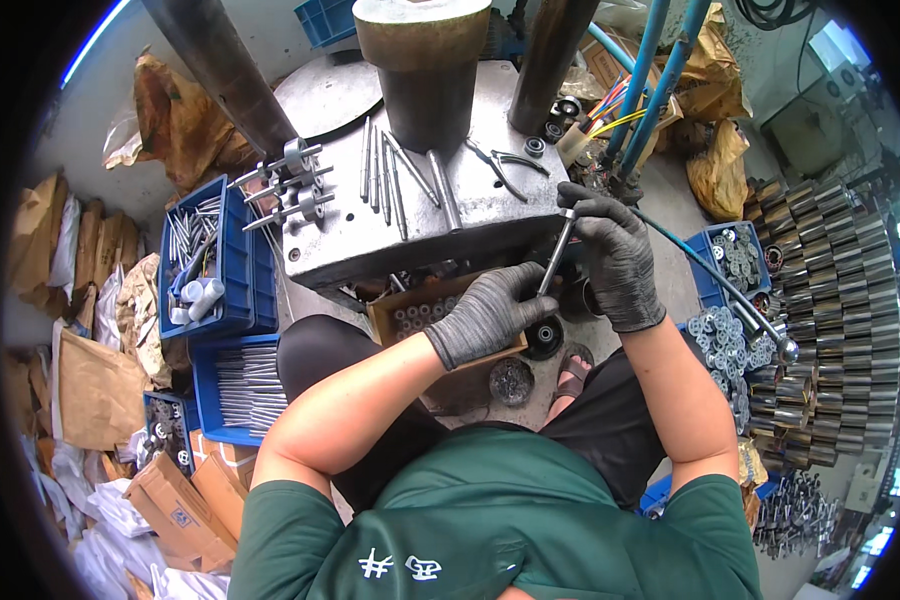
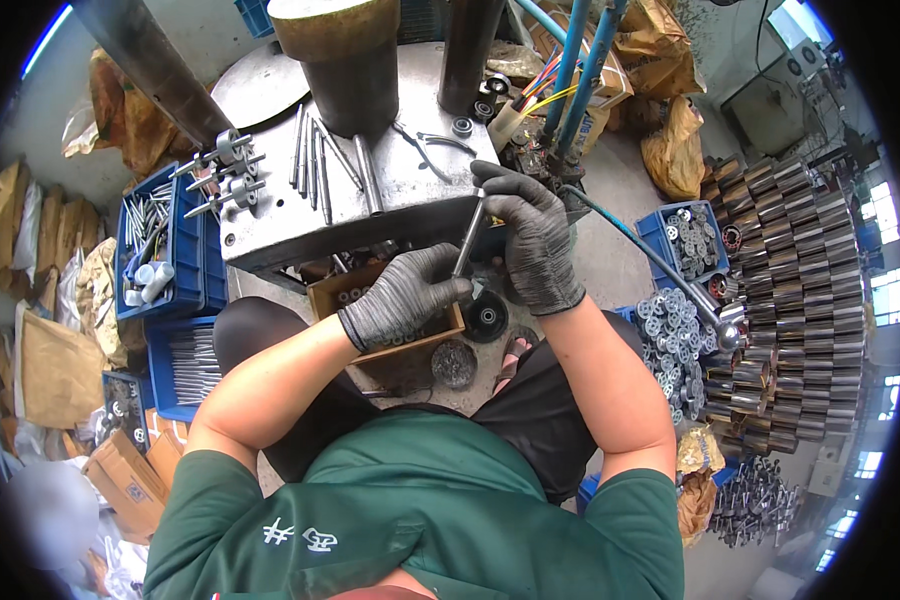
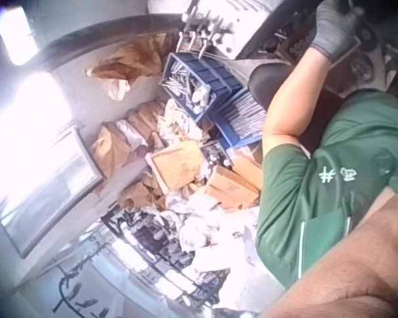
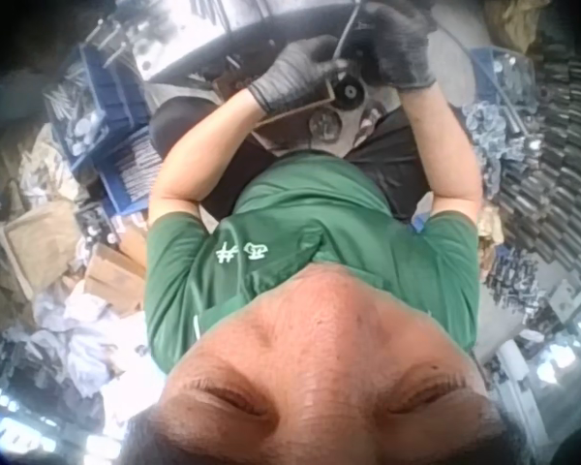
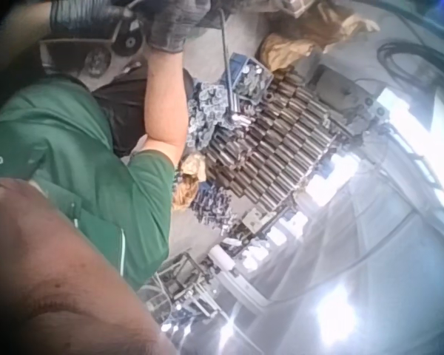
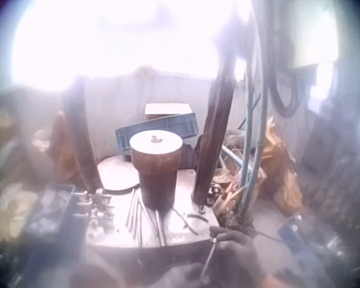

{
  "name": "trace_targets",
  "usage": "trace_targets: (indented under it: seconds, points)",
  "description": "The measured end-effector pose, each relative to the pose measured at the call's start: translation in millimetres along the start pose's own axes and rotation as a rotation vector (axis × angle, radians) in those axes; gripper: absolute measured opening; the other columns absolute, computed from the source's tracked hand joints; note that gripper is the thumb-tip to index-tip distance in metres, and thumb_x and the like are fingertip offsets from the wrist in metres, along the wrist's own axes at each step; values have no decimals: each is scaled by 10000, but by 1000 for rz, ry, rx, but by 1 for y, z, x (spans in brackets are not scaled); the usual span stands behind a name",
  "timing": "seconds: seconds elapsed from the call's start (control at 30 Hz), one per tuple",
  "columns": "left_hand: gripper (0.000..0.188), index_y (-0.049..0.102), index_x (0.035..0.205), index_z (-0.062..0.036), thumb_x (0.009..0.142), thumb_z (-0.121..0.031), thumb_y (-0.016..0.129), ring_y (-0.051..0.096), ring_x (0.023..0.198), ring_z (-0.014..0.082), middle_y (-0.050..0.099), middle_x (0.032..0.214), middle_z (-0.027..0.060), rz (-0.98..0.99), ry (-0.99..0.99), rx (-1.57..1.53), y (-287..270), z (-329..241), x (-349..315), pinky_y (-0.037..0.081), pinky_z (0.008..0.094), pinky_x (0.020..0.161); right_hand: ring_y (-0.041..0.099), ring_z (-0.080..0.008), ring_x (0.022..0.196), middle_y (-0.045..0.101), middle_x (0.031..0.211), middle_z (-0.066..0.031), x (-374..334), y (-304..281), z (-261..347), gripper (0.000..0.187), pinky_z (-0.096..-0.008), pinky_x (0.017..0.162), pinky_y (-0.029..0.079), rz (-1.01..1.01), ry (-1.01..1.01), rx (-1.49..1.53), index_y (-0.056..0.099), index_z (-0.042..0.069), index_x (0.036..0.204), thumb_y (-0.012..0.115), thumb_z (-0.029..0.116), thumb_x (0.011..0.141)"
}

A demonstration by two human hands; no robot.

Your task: The worker is assembling metal components using an industrial press machine and specialized metal rods.

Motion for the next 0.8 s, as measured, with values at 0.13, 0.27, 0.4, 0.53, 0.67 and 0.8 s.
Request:
trace_targets:
  seconds: [0.13, 0.27, 0.4, 0.53, 0.67, 0.8]
  points:
    - [372, 674, 1249, -3, 938, -199, 730, 705, 966, 206, 736, 1033, 167, -4, 22, -43, 0, 0, 6, 555, 361, 892, 677, -204, 1063, 711, 1115, -144, 2, -1, 1, 324, -340, 913, 570, -160, 110, 118, 641, -1, 1268, 597, 173, 998]
    - [312, 664, 1209, -2, 960, -182, 717, 665, 979, 146, 730, 1031, 101, -39, 9, -3, -7, -4, 5, 546, 343, 898, 728, -242, 919, 722, 1032, -144, 4, 7, -12, 370, -365, 744, 633, -109, 332, 248, 609, 4, 1307, 596, 217, 1004]
    - [330, 660, 1212, 11, 944, -168, 730, 691, 933, 215, 722, 1006, 157, -115, 92, 195, -13, -11, 8, 551, 364, 883, 716, -278, 897, 709, 1018, -176, 4, 14, -7, 432, -407, 808, 612, -84, 262, 298, 556, -41, 1324, 607, 254, 1013]
    - [277, 662, 1176, -4, 945, -141, 730, 686, 917, 245, 701, 997, 163, -176, 209, 253, -11, 0, 7, 548, 379, 864, 711, -193, 859, 710, 972, -150, 1, 20, -4, 472, -304, 684, 606, -7, 185, 42, 538, -39, 1347, 551, 332, 1054]
    - [259, 660, 1165, -18, 947, -143, 726, 682, 907, 251, 686, 986, 153, -203, 243, 321, -14, 8, 5, 545, 382, 851, 706, -158, 800, 709, 1012, -125, -4, 24, -18, 437, -274, 684, 601, -26, 169, 103, 549, 22, 1355, 529, 354, 1070]
    - [228, 660, 1131, -36, 945, -149, 727, 677, 872, 275, 651, 944, 141, -223, 244, 424, -16, 10, 5, 543, 388, 819, 625, -80, 729, 659, 886, -6, -2, 23, -23, 293, -222, 680, 530, -26, 100, 12, 632, 99, 1263, 536, 314, 1089]
Point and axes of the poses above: each hand's wrist, its own x-axis towards the middle knuckle, its own y-axis out of the palm, z = x × y, the point moved 4 cm from there along x, towards the middle knuckle
